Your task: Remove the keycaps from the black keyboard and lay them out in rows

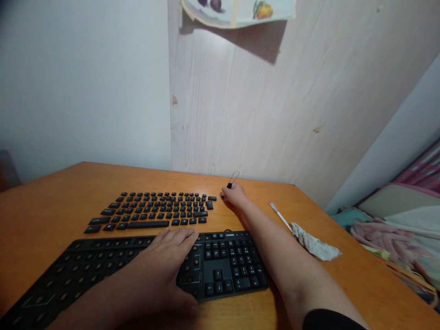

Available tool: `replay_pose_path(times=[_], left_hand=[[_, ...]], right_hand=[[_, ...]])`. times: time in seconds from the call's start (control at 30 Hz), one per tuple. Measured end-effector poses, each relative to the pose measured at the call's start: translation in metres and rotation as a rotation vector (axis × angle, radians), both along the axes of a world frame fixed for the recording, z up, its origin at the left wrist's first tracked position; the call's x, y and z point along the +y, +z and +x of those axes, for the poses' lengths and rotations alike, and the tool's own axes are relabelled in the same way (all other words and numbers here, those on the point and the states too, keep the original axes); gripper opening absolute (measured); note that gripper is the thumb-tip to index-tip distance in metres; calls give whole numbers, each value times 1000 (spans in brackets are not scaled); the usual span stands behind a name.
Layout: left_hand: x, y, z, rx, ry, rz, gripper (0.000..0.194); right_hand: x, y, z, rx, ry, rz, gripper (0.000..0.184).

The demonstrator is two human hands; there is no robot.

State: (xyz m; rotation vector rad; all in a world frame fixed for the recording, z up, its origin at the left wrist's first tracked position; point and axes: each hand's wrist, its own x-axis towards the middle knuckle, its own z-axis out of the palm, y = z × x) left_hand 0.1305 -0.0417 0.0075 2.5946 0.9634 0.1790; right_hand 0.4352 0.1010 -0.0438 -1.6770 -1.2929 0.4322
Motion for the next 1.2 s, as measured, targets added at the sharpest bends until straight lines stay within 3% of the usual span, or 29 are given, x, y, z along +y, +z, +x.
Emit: replay_pose_path(times=[0.2,0.47,0.77,0.9,1.0,1.1,1.2], left_hand=[[0,5,2,21,-6,-6,122],[1,-2,-1,-10,-11,26,122],[3,3,-2,-31,-16,-21,113],[8,3,0,-189,29,12,84],[12,4,3,-407,142,10,56],[16,5,8,-658,273,-115,41],[19,4,12,-851,334,-301,38]], right_hand=[[-1,2,-1,21,-25,2,19],[-3,-1,-4,92,-61,14,16],[-28,30,-13,161,11,30,21],[-56,48,-35,229,127,46,23],[-80,62,-59,325,244,60,24],[-103,75,-82,430,351,63,25],[-121,85,-103,447,417,51,26]])
